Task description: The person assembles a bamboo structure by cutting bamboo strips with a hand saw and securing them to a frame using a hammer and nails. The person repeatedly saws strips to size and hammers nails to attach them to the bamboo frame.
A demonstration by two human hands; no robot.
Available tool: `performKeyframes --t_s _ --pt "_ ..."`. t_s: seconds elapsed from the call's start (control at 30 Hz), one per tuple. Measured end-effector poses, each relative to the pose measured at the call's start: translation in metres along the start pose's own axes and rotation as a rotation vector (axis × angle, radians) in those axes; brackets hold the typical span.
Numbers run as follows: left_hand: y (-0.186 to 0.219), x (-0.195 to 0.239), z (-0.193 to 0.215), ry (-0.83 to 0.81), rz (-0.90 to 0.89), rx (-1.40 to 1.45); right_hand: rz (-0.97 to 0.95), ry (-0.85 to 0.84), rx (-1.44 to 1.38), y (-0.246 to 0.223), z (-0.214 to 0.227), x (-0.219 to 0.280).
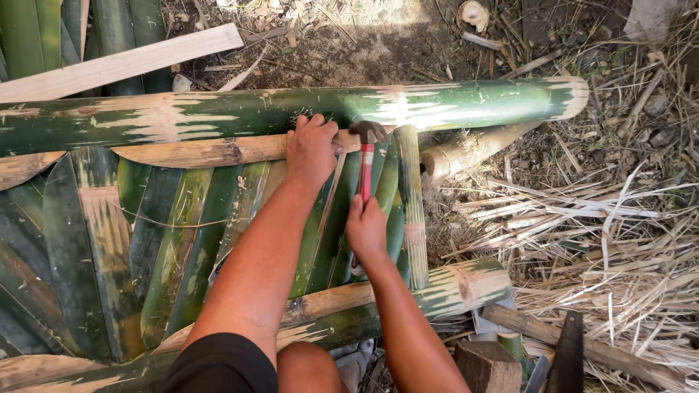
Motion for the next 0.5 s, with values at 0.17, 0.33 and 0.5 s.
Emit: performKeyframes --t_s 0.17,0.33,0.5 --pt "-0.002 -0.004 -0.003 -0.009 0.014 0.023 -0.133 0.038 -0.687 0.001 0.000 -0.005" --pt "-0.001 0.003 0.002 0.041 0.003 0.011 0.079 0.042 0.070 -0.013 0.009 -0.007" --pt "-0.004 0.001 0.000 0.067 -0.002 0.064 0.050 0.098 -0.212 -0.009 0.015 -0.015"
Point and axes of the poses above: each hand's wrist, its own x-axis away from the middle knuckle, its own z-axis out of the back of the hand, y = z × x, the point moved 9 cm from there along -x, towards the middle knuckle, and after that the axes turned 4 degrees about y, right-handed, at the moved point
